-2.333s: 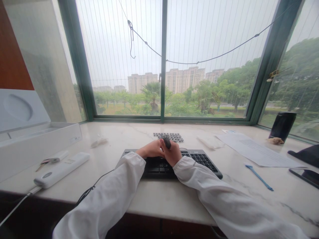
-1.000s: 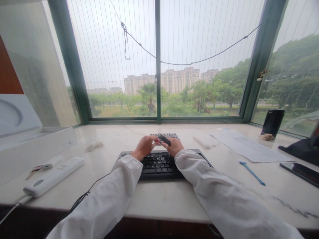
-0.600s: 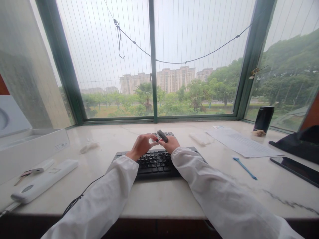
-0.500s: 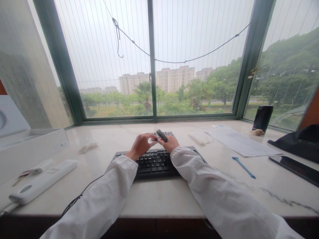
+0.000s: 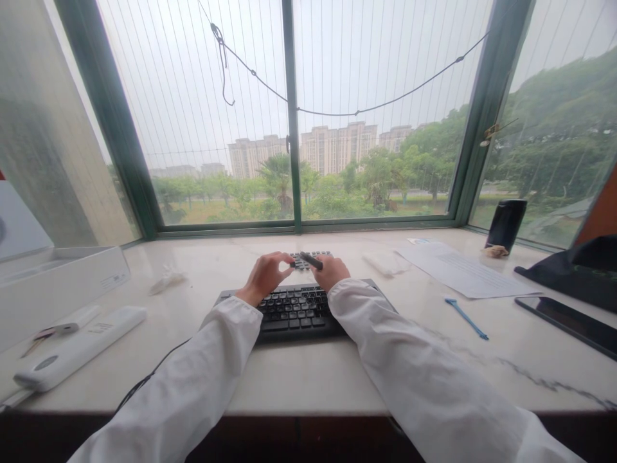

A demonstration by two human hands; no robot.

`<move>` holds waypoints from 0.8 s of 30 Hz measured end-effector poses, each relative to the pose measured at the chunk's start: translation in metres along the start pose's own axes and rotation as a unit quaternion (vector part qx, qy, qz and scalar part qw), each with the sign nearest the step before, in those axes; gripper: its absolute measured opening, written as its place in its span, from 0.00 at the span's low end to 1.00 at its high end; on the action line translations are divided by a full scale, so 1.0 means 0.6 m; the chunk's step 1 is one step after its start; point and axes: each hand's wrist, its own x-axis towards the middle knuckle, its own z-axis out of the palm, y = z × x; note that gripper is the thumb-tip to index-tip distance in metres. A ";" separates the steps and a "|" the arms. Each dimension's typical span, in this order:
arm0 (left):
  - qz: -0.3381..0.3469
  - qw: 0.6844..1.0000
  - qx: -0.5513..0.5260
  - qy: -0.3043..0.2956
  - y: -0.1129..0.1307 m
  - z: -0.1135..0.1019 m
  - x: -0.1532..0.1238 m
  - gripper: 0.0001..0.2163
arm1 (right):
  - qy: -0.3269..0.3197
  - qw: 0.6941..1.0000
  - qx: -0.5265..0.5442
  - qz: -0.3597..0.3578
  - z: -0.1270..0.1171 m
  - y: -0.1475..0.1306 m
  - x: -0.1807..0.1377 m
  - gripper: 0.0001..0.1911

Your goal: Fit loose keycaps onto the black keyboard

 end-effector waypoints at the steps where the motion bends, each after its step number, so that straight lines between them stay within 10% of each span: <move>1: -0.006 1.000 0.008 0.000 -0.005 -0.002 -0.001 0.07 | 0.000 0.999 -0.036 -0.003 -0.002 0.005 0.000 0.11; 24: -0.101 0.989 0.107 -0.031 -0.057 -0.009 -0.003 0.07 | -0.078 0.984 -0.153 0.041 -0.040 0.038 0.009 0.07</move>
